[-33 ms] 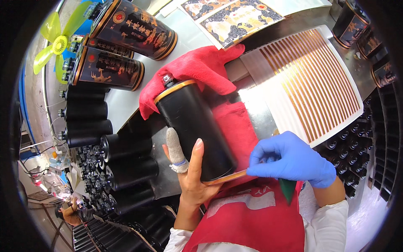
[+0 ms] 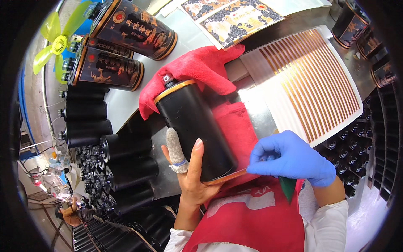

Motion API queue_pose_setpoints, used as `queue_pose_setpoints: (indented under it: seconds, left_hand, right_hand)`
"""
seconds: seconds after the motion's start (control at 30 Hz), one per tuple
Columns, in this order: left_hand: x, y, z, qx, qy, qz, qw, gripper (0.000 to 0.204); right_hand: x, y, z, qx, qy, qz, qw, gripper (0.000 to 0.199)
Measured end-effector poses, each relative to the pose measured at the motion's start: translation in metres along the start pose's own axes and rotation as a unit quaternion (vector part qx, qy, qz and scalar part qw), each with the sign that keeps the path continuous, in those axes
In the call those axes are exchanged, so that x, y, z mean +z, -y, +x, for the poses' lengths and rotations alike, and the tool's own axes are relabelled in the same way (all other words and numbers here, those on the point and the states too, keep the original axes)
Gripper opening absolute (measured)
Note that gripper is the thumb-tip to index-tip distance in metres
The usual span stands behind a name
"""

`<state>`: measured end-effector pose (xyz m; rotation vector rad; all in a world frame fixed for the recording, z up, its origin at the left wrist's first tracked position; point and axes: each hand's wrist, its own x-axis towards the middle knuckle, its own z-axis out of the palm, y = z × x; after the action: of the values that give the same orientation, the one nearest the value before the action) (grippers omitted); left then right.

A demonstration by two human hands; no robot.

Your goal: The person applies decorative stickers and gold foil strips to black cylindrical containers. They use a green plastic squeegee to smooth the labels and ensure adhesion, working on a metal table with a conveyor belt of similar containers nearby.

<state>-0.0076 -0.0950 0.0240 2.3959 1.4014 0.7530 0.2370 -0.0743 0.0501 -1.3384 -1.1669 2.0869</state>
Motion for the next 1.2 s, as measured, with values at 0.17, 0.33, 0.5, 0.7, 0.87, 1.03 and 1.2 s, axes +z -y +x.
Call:
queue_pose_setpoints:
  seconds: [0.17,0.33,0.5,0.7,0.87,1.03,1.2]
  left_hand:
    - [0.003,-0.002,0.000,0.000,-0.026,0.019,0.999,0.097]
    - [0.006,0.001,-0.005,0.012,-0.050,0.000,0.999,0.098]
    - [0.018,0.018,-0.017,0.020,-0.092,-0.099,0.991,0.099]
    - [0.003,0.024,-0.021,-0.010,-0.028,-0.147,0.989,0.111]
    - [0.002,-0.010,-0.008,-0.013,-0.013,-0.056,0.998,0.097]
    - [0.003,-0.013,0.003,0.020,-0.044,-0.015,0.999,0.088]
    - [0.017,0.000,-0.013,0.008,-0.053,-0.112,0.992,0.095]
  right_hand:
    - [0.006,-0.003,0.012,0.036,-0.019,-0.013,0.999,0.014]
    - [0.014,-0.003,0.017,0.009,0.006,-0.012,1.000,0.014]
    - [0.027,-0.006,0.017,-0.026,0.003,-0.046,0.999,0.017]
    - [0.034,-0.001,0.009,-0.057,-0.001,-0.056,0.997,0.016]
    - [0.033,-0.005,0.007,-0.051,-0.011,-0.067,0.996,0.018]
    - [0.033,-0.005,0.008,-0.076,-0.030,-0.088,0.993,0.018]
    - [0.031,-0.008,0.009,-0.087,-0.072,-0.093,0.989,0.016]
